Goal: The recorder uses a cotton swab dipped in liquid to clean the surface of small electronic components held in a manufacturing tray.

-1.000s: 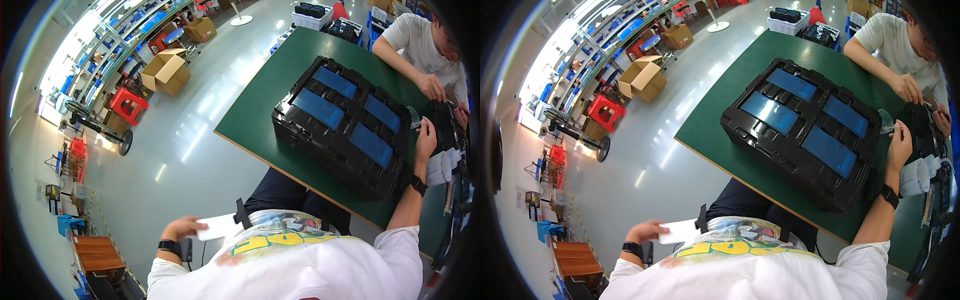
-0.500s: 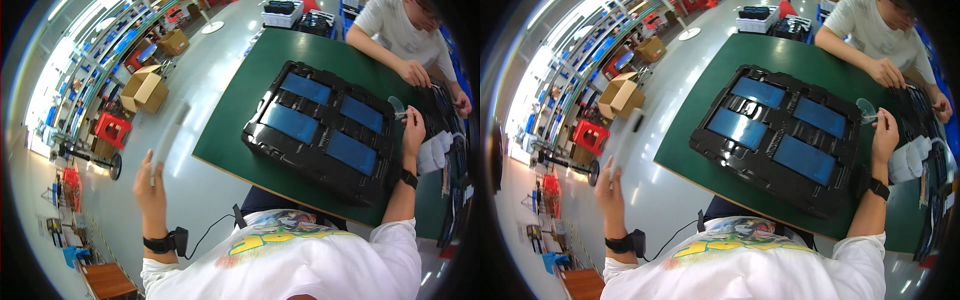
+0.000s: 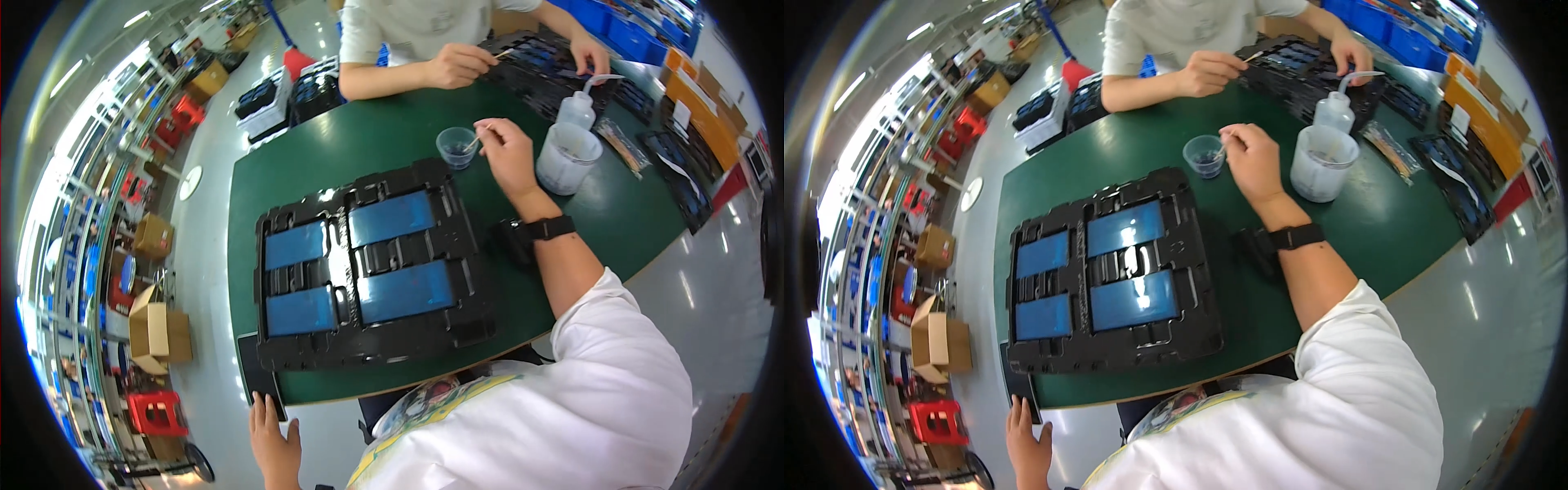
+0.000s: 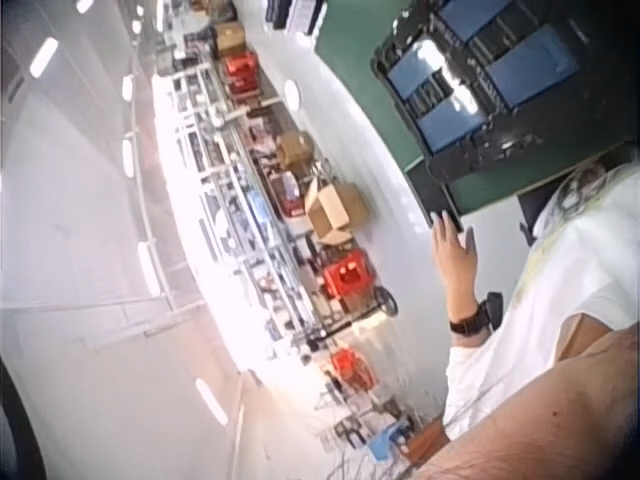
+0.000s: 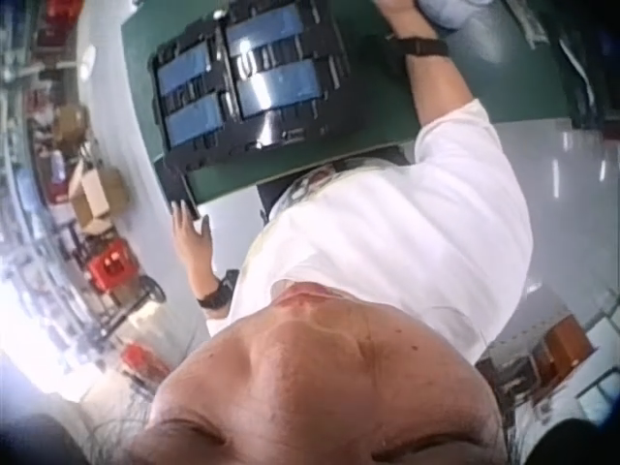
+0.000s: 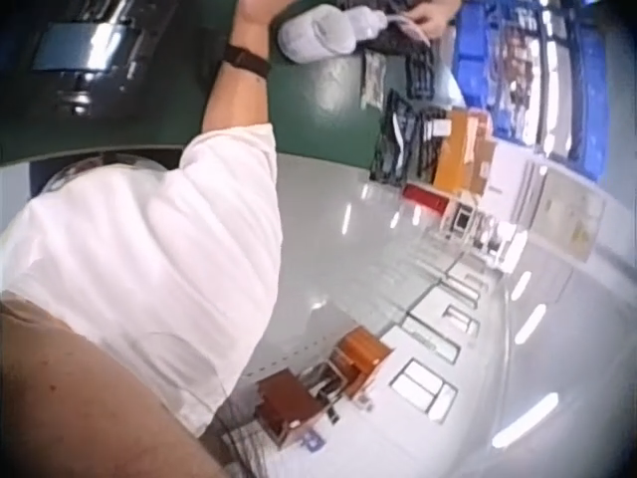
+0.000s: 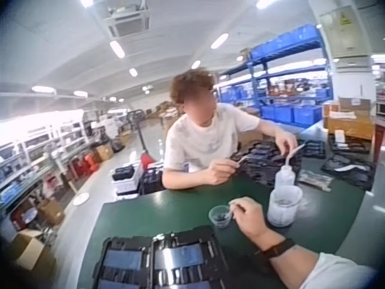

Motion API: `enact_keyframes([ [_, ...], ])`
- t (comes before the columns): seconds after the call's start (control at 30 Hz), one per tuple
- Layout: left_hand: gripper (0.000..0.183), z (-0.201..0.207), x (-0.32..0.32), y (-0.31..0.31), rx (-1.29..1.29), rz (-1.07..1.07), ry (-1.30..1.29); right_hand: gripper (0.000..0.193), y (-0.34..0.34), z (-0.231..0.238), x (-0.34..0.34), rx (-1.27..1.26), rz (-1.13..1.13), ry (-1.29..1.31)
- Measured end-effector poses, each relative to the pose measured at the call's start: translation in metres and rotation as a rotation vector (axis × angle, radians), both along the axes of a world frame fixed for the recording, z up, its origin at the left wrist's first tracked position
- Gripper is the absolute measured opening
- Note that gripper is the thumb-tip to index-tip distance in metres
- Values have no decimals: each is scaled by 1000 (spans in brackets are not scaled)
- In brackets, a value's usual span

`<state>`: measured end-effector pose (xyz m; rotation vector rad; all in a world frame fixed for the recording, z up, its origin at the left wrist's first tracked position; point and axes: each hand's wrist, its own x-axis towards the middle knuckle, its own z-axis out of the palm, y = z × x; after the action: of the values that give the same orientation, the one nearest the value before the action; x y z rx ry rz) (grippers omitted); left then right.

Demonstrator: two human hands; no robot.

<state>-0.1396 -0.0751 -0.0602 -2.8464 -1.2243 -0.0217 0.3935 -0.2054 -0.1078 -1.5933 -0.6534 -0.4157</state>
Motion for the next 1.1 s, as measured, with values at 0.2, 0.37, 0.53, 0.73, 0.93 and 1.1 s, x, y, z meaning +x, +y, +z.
enact_keyframes([
  [0.2,42,15,12,36,-208,-88,-102,8,-7,6,-6,22,23,83],
  [0.37,44,21,74,54,-330,108,-468,9,-3,12,-10,43,112,190],
  [0.53,58,21,156,37,-1128,-34,-1376,10,-8,10,-4,-16,-33,42],
  [0.73,70,26,151,40,-1173,-83,-1242,10,-7,20,-10,-12,85,114],
  [0.93,72,25,149,32,-1200,-50,-1281,9,-7,19,-9,-57,115,151],
  [1.1,71,25,152,22,-1176,-9,-1304,9,-10,19,-7,-116,29,20],
])
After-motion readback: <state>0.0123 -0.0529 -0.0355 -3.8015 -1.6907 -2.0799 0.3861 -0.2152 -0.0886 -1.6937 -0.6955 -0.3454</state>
